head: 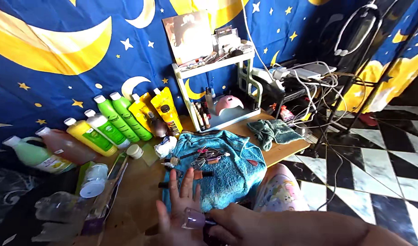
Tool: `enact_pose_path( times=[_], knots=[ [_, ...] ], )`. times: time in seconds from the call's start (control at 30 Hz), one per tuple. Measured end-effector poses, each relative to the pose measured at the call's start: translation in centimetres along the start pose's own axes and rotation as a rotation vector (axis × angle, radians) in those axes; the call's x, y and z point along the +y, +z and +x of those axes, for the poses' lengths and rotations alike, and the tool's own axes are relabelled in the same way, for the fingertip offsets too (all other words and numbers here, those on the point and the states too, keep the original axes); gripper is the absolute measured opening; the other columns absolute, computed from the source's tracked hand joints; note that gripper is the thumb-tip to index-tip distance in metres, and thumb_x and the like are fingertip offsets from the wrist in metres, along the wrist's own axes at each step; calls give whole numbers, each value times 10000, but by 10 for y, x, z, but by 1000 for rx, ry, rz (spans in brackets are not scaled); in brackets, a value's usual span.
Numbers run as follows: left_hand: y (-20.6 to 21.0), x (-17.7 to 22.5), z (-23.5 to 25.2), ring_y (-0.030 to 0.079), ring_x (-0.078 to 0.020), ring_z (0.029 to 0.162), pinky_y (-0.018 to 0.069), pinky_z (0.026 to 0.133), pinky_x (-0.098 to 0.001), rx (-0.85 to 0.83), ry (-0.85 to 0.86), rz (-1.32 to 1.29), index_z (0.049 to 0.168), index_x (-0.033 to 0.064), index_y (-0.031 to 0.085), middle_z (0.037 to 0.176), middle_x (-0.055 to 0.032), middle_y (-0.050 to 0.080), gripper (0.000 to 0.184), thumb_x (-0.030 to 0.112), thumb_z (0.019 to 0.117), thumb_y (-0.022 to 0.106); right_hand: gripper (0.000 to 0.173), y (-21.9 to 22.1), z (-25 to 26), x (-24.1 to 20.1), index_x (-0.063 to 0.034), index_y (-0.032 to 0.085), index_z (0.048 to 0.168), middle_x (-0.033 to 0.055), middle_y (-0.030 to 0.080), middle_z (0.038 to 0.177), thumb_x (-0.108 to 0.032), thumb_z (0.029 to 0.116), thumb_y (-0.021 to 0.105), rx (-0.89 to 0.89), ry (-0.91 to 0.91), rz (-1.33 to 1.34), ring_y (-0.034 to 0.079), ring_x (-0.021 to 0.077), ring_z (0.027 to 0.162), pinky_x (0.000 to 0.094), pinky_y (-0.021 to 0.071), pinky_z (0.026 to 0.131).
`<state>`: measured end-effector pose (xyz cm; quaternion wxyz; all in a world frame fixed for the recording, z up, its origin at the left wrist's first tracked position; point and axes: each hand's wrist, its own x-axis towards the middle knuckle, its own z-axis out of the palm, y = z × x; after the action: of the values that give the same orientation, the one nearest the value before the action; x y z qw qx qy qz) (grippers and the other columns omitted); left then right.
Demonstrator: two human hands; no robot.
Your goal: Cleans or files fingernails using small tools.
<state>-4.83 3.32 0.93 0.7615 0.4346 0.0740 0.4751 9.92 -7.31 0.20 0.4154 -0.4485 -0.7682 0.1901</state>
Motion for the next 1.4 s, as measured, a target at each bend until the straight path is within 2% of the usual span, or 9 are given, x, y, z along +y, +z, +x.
enact_pose_path(
  times=[0.1, 0.23, 0.37, 0.47, 0.53, 0.67, 0.73, 0.97, 1.4],
  knots=[
    [-7, 1, 0, 333, -258, 1517, 316, 1179, -561, 28, 27, 7, 1616, 329, 278, 1616, 14, 412, 757, 736, 990, 155, 425, 1, 2, 0, -32, 545, 1095, 67, 560, 704, -399, 1126, 333, 316, -218, 190, 595, 124, 593, 284, 546, 566],
    [-1, 5, 2, 270, -281, 1543, 286, 1190, -562, 14, 6, -1, 1631, 311, 223, 1655, -30, 340, 749, 702, 1000, 121, 353, 10, -4, 2, 32, 620, 1099, 173, 634, 706, -286, 1095, 465, -87, 85, 65, 679, 320, 643, 525, 565, 604],
    [-10, 4, 3, 282, -276, 1537, 320, 1158, -592, -3, 7, 31, 1631, 352, 205, 1659, 13, 330, 797, 776, 958, 171, 439, 4, -3, -6, -23, 556, 1043, 88, 576, 732, -395, 1125, 337, 253, -234, 161, 616, 158, 642, 308, 553, 604],
    [-5, 1, 3, 389, -304, 1482, 300, 1186, -586, -115, 11, -95, 1590, 280, 364, 1566, -59, 478, 783, 736, 982, 176, 388, 16, -5, 15, 14, 625, 1081, 134, 636, 746, -313, 1112, 419, -8, 14, 241, 663, 219, 662, 416, 566, 620],
    [-3, 0, 0, 678, -209, 1101, 446, 1106, -484, -172, -41, -231, 1343, 182, 678, 1118, -36, 737, 693, 658, 1014, 297, 414, 16, -2, 20, 12, 629, 1089, 74, 556, 679, -325, 1124, 390, -209, 228, 485, 554, 137, 561, 323, 497, 547],
    [6, -2, -6, 524, -72, 429, 535, 520, -275, -22, -21, -206, 1117, 125, 738, 510, 47, 532, 596, 483, 1089, 262, 410, 11, 2, 21, 15, 578, 1165, 97, 573, 735, -326, 1131, 352, -276, 272, 527, 587, 175, 592, 355, 540, 572],
    [9, -6, -3, 549, -62, 498, 553, 576, -259, 97, 23, 72, 1184, 177, 697, 580, 68, 554, 614, 447, 1094, 153, 379, 8, 6, 13, 41, 591, 1131, 174, 627, 771, -305, 1107, 439, -207, 255, 233, 662, 302, 702, 500, 552, 664],
    [-6, -4, 5, 593, -277, 1291, 455, 1093, -512, 14, 59, -20, 1510, 274, 485, 1339, -61, 664, 743, 693, 1013, 125, 292, 6, -7, 3, -19, 581, 1056, 91, 605, 749, -283, 1086, 461, 257, -197, 185, 628, 181, 649, 340, 558, 614],
    [-11, 7, 9, 568, -270, 1328, 423, 1123, -510, 45, 135, -29, 1540, 236, 418, 1369, -52, 646, 700, 635, 1040, 134, 367, 6, -5, -4, 28, 604, 1052, 110, 596, 682, -294, 1097, 434, 71, -141, 97, 634, 207, 599, 377, 543, 563]
  ],
)
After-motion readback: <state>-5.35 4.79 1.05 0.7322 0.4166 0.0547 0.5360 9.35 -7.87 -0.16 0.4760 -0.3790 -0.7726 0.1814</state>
